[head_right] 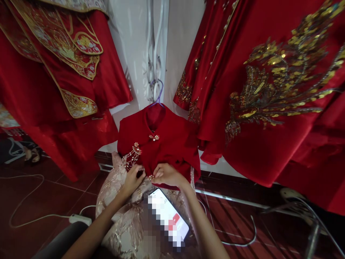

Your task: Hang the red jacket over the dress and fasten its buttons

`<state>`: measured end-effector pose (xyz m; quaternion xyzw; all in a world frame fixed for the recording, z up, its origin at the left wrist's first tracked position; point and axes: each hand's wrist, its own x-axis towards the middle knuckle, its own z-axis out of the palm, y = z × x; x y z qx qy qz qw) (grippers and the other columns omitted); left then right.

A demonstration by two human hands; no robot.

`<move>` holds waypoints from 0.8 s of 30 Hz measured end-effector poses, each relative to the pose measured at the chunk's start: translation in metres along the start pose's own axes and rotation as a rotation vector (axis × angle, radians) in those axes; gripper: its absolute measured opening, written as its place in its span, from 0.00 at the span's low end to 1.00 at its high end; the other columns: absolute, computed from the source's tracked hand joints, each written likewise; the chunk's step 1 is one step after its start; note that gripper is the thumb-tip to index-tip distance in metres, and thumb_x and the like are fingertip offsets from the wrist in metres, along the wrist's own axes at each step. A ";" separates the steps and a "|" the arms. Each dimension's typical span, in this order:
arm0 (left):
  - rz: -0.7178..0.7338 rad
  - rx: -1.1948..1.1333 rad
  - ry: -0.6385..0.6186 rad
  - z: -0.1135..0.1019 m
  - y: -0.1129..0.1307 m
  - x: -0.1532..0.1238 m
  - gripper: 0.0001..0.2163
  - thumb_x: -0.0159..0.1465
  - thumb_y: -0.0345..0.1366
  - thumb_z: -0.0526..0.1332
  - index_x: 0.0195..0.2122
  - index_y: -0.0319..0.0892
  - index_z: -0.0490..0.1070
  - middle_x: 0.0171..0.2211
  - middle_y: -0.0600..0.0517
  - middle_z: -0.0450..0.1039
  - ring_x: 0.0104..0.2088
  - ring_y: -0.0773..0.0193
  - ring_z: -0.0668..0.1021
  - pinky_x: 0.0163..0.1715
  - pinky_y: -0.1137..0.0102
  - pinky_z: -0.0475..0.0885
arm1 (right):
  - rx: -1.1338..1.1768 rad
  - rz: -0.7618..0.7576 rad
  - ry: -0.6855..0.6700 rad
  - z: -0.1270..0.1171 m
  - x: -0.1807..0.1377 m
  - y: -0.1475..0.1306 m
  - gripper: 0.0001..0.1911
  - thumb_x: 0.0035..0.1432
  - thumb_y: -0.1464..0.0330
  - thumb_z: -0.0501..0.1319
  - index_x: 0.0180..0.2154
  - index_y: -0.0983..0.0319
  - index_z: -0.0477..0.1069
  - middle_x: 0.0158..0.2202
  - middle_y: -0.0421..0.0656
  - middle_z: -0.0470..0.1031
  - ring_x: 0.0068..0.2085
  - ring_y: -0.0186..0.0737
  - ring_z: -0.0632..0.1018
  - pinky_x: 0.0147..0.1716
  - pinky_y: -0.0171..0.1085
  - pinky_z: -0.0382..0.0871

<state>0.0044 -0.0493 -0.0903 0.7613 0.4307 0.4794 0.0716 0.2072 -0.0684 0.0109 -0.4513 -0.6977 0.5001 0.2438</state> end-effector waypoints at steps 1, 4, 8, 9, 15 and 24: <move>-0.002 -0.003 -0.017 0.001 -0.001 -0.001 0.08 0.57 0.29 0.57 0.39 0.41 0.66 0.35 0.49 0.70 0.37 0.61 0.74 0.38 0.65 0.71 | 0.081 -0.017 -0.048 0.007 0.002 -0.001 0.14 0.38 0.66 0.67 0.29 0.63 0.67 0.24 0.39 0.74 0.29 0.36 0.76 0.29 0.33 0.68; -0.043 -0.065 -0.016 0.004 -0.005 -0.003 0.11 0.53 0.26 0.58 0.38 0.40 0.67 0.36 0.48 0.71 0.37 0.61 0.74 0.37 0.65 0.71 | 0.233 -0.065 -0.097 0.028 0.014 0.002 0.18 0.37 0.64 0.68 0.31 0.63 0.68 0.28 0.41 0.75 0.32 0.36 0.77 0.34 0.36 0.70; -0.210 -0.183 0.035 0.004 -0.003 -0.001 0.07 0.54 0.27 0.58 0.35 0.40 0.68 0.32 0.51 0.73 0.32 0.64 0.75 0.36 0.66 0.72 | 0.110 -0.123 0.271 0.044 0.035 0.025 0.16 0.41 0.63 0.66 0.32 0.63 0.67 0.29 0.43 0.76 0.31 0.36 0.77 0.34 0.36 0.71; -0.244 -0.236 0.032 0.004 -0.002 0.000 0.06 0.54 0.28 0.58 0.35 0.40 0.69 0.32 0.51 0.74 0.32 0.65 0.76 0.36 0.67 0.73 | 0.058 -0.124 0.366 0.046 0.039 0.031 0.14 0.43 0.63 0.66 0.32 0.63 0.67 0.28 0.42 0.75 0.31 0.36 0.77 0.34 0.36 0.71; -0.343 -0.437 0.011 0.001 0.005 0.003 0.08 0.54 0.29 0.59 0.36 0.38 0.71 0.33 0.50 0.76 0.33 0.66 0.78 0.36 0.68 0.74 | -0.104 -0.172 0.478 0.048 0.041 0.038 0.12 0.49 0.62 0.62 0.34 0.61 0.68 0.31 0.42 0.76 0.31 0.35 0.78 0.33 0.34 0.71; -0.381 -0.504 0.024 0.000 0.006 0.004 0.10 0.52 0.28 0.60 0.36 0.38 0.72 0.33 0.49 0.76 0.34 0.65 0.78 0.38 0.67 0.75 | -0.229 -0.167 0.575 0.058 0.038 0.036 0.07 0.55 0.62 0.57 0.33 0.59 0.67 0.31 0.39 0.76 0.31 0.34 0.78 0.31 0.33 0.71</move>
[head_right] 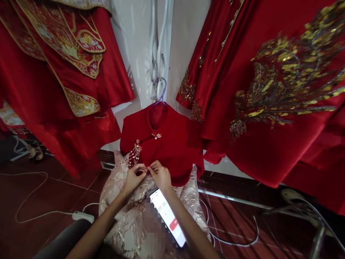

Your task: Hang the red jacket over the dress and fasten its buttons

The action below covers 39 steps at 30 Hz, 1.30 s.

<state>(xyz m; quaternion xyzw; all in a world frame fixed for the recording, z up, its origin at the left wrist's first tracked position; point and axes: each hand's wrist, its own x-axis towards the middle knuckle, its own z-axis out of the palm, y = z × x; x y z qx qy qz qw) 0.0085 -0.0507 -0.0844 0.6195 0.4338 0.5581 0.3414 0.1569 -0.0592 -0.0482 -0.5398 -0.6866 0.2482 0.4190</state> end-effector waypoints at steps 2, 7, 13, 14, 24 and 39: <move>-0.002 -0.004 0.013 0.000 0.002 0.000 0.08 0.53 0.30 0.61 0.35 0.39 0.73 0.33 0.49 0.77 0.34 0.65 0.78 0.37 0.67 0.75 | -0.038 -0.003 0.025 0.001 -0.001 -0.001 0.06 0.56 0.63 0.56 0.33 0.58 0.66 0.31 0.39 0.76 0.31 0.34 0.78 0.31 0.33 0.71; 0.000 0.006 0.013 -0.001 0.002 -0.001 0.09 0.53 0.30 0.61 0.36 0.39 0.74 0.35 0.48 0.78 0.34 0.64 0.79 0.39 0.65 0.75 | -0.118 -0.012 0.041 0.003 -0.005 -0.004 0.06 0.57 0.63 0.55 0.34 0.57 0.66 0.31 0.38 0.76 0.31 0.34 0.78 0.32 0.32 0.71; -0.024 -0.011 -0.011 -0.004 -0.002 -0.001 0.09 0.55 0.32 0.61 0.38 0.39 0.75 0.36 0.47 0.78 0.35 0.63 0.79 0.39 0.64 0.75 | -0.026 -0.053 0.022 0.004 -0.003 0.003 0.06 0.58 0.63 0.54 0.35 0.58 0.65 0.32 0.39 0.75 0.33 0.35 0.78 0.33 0.33 0.71; -0.020 -0.004 -0.009 -0.004 -0.002 0.000 0.09 0.55 0.32 0.61 0.37 0.40 0.76 0.35 0.47 0.78 0.34 0.63 0.79 0.39 0.64 0.76 | -0.004 -0.069 0.016 0.003 -0.002 0.004 0.06 0.58 0.64 0.54 0.35 0.58 0.65 0.33 0.40 0.75 0.34 0.35 0.78 0.33 0.33 0.71; 0.029 0.055 -0.035 -0.003 0.002 -0.001 0.08 0.53 0.29 0.61 0.34 0.40 0.74 0.35 0.49 0.77 0.34 0.64 0.79 0.37 0.67 0.75 | 0.004 -0.072 -0.013 0.000 0.001 0.003 0.05 0.57 0.66 0.55 0.35 0.59 0.67 0.33 0.40 0.76 0.34 0.34 0.78 0.35 0.34 0.72; 0.150 0.192 0.071 -0.004 0.008 -0.004 0.06 0.58 0.34 0.58 0.35 0.42 0.71 0.34 0.51 0.72 0.32 0.68 0.75 0.30 0.73 0.72 | -0.276 0.027 -0.067 -0.052 0.012 -0.015 0.09 0.56 0.64 0.55 0.35 0.58 0.72 0.23 0.37 0.76 0.27 0.34 0.77 0.29 0.30 0.67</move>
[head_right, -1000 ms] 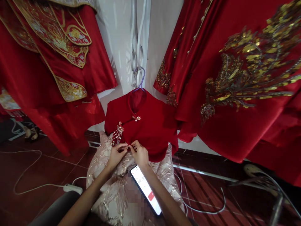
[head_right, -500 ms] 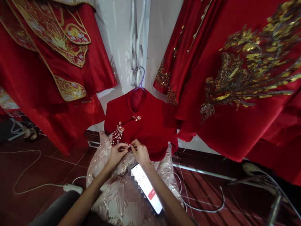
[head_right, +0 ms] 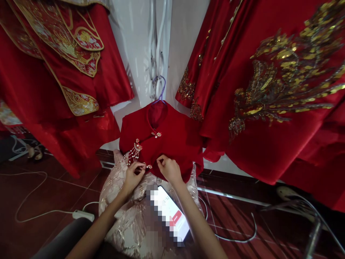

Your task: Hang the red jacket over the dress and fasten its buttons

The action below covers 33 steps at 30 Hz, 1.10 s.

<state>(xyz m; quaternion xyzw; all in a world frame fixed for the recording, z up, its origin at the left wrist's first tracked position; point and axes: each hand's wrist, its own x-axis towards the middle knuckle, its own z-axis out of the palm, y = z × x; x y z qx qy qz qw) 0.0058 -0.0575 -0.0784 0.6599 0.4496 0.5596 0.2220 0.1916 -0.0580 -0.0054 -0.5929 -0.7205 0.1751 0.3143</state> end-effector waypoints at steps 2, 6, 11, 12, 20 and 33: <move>0.025 0.023 -0.053 0.000 0.000 0.000 0.07 0.58 0.34 0.59 0.37 0.42 0.72 0.35 0.51 0.73 0.33 0.68 0.75 0.32 0.72 0.73 | 0.026 -0.036 -0.034 0.006 0.000 0.002 0.08 0.55 0.65 0.56 0.34 0.58 0.73 0.27 0.38 0.77 0.31 0.35 0.78 0.32 0.31 0.68; 0.026 0.035 -0.082 0.001 -0.003 -0.001 0.08 0.58 0.35 0.60 0.38 0.42 0.72 0.36 0.50 0.74 0.35 0.67 0.76 0.35 0.70 0.74 | 0.255 -0.112 -0.115 0.030 0.003 0.014 0.08 0.54 0.65 0.58 0.36 0.60 0.71 0.33 0.42 0.78 0.35 0.36 0.78 0.36 0.34 0.71; -0.051 -0.053 -0.114 0.004 -0.005 -0.002 0.09 0.59 0.37 0.60 0.40 0.42 0.72 0.39 0.49 0.76 0.38 0.65 0.78 0.38 0.68 0.75 | 0.373 -0.096 -0.133 0.048 0.005 0.029 0.10 0.50 0.67 0.61 0.37 0.62 0.69 0.32 0.42 0.76 0.35 0.36 0.77 0.35 0.35 0.73; -0.063 -0.078 -0.123 0.004 -0.004 -0.003 0.10 0.58 0.37 0.60 0.41 0.42 0.72 0.40 0.49 0.76 0.38 0.64 0.78 0.39 0.67 0.75 | 0.380 -0.096 -0.136 0.049 0.006 0.030 0.10 0.49 0.67 0.61 0.36 0.62 0.69 0.32 0.42 0.75 0.35 0.36 0.77 0.35 0.35 0.73; -0.157 -0.122 -0.093 0.001 0.002 -0.002 0.11 0.58 0.40 0.61 0.39 0.42 0.75 0.38 0.49 0.77 0.37 0.63 0.79 0.41 0.66 0.74 | 0.401 -0.108 -0.134 0.044 0.004 0.024 0.07 0.53 0.65 0.59 0.35 0.61 0.70 0.33 0.43 0.77 0.35 0.36 0.78 0.36 0.35 0.72; -0.212 -0.131 -0.021 0.004 -0.004 0.000 0.11 0.54 0.41 0.64 0.33 0.40 0.74 0.33 0.49 0.77 0.33 0.64 0.77 0.35 0.70 0.73 | 0.430 -0.090 -0.095 0.046 0.002 0.016 0.08 0.52 0.64 0.60 0.33 0.61 0.71 0.31 0.42 0.77 0.33 0.36 0.78 0.36 0.36 0.73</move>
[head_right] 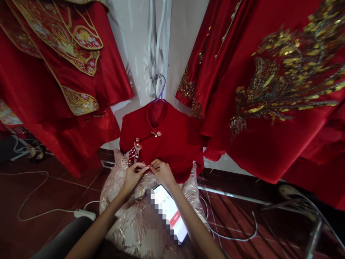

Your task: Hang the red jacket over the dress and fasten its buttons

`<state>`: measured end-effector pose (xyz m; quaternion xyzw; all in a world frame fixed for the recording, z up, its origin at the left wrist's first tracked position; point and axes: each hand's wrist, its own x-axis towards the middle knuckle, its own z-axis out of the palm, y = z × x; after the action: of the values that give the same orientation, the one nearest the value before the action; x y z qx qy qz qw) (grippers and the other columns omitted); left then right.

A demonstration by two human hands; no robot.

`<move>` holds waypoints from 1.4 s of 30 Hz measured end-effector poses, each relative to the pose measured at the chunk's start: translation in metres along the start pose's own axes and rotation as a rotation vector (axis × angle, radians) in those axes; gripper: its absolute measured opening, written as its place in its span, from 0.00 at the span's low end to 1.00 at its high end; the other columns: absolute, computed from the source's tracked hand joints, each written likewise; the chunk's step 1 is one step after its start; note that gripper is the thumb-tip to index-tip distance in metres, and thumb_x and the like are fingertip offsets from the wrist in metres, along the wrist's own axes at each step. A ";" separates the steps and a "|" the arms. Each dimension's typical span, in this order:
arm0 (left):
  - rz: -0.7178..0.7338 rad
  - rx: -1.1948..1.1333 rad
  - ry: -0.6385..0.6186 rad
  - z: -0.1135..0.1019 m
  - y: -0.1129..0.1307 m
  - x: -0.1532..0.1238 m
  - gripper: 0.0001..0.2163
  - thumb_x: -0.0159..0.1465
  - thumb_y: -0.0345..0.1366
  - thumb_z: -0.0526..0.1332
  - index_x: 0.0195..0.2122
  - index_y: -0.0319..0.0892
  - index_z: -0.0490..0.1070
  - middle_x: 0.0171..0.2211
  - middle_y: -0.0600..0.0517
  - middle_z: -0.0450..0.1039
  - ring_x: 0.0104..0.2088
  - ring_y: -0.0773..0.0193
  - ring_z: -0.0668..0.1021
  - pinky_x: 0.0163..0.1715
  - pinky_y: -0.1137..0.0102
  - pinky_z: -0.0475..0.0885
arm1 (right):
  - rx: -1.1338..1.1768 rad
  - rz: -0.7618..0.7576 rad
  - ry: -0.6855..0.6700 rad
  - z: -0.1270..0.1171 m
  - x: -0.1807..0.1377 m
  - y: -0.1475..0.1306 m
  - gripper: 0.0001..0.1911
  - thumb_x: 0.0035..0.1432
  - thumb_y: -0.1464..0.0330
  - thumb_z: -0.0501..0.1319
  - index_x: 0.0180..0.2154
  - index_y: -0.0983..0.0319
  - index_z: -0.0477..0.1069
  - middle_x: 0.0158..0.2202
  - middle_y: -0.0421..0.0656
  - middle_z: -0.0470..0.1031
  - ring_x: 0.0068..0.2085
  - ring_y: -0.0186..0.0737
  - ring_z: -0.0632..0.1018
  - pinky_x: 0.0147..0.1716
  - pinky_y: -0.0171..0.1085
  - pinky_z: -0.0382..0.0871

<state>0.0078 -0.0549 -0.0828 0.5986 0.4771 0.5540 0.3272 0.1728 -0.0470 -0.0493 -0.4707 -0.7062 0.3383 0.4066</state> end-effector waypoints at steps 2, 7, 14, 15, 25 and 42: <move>0.002 0.000 0.008 0.000 -0.001 0.000 0.10 0.54 0.41 0.64 0.32 0.40 0.74 0.32 0.50 0.76 0.33 0.65 0.77 0.35 0.70 0.72 | -0.002 0.005 -0.003 0.001 0.000 -0.001 0.08 0.51 0.64 0.61 0.33 0.61 0.71 0.31 0.42 0.77 0.34 0.36 0.78 0.36 0.36 0.73; -0.021 -0.046 -0.039 -0.001 0.002 0.002 0.10 0.53 0.41 0.64 0.31 0.39 0.73 0.31 0.50 0.76 0.32 0.65 0.77 0.32 0.72 0.72 | -0.014 0.002 -0.011 -0.001 0.000 0.000 0.09 0.51 0.62 0.61 0.33 0.61 0.71 0.31 0.43 0.77 0.34 0.37 0.78 0.36 0.35 0.73; -0.039 -0.131 -0.157 -0.002 0.017 0.006 0.10 0.52 0.41 0.65 0.29 0.39 0.70 0.27 0.51 0.74 0.29 0.67 0.76 0.31 0.73 0.71 | 0.033 -0.021 -0.138 -0.016 0.000 -0.011 0.12 0.51 0.61 0.61 0.34 0.63 0.71 0.33 0.44 0.77 0.34 0.37 0.78 0.35 0.35 0.71; -0.051 -0.149 -0.149 -0.002 0.021 0.008 0.11 0.53 0.42 0.65 0.30 0.39 0.70 0.27 0.51 0.74 0.29 0.67 0.76 0.30 0.73 0.72 | 0.034 -0.015 -0.155 -0.019 -0.001 -0.014 0.13 0.51 0.60 0.61 0.34 0.63 0.71 0.32 0.44 0.77 0.34 0.37 0.78 0.35 0.34 0.71; -0.285 -0.647 0.079 -0.004 0.047 0.064 0.20 0.51 0.46 0.65 0.41 0.41 0.72 0.43 0.45 0.74 0.36 0.65 0.77 0.36 0.70 0.72 | 0.001 0.033 -0.277 -0.042 -0.006 -0.036 0.10 0.46 0.63 0.64 0.30 0.63 0.71 0.29 0.43 0.76 0.32 0.37 0.76 0.34 0.36 0.71; -0.393 -0.668 0.138 0.001 0.062 0.074 0.14 0.44 0.40 0.67 0.27 0.41 0.67 0.26 0.56 0.71 0.24 0.72 0.73 0.27 0.75 0.69 | -0.002 -0.005 -0.267 -0.059 -0.009 -0.051 0.11 0.48 0.60 0.63 0.30 0.62 0.71 0.28 0.42 0.75 0.31 0.36 0.76 0.33 0.36 0.71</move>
<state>0.0167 -0.0065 -0.0003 0.3179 0.3968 0.6445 0.5711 0.2072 -0.0661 0.0180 -0.4202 -0.7554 0.3963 0.3095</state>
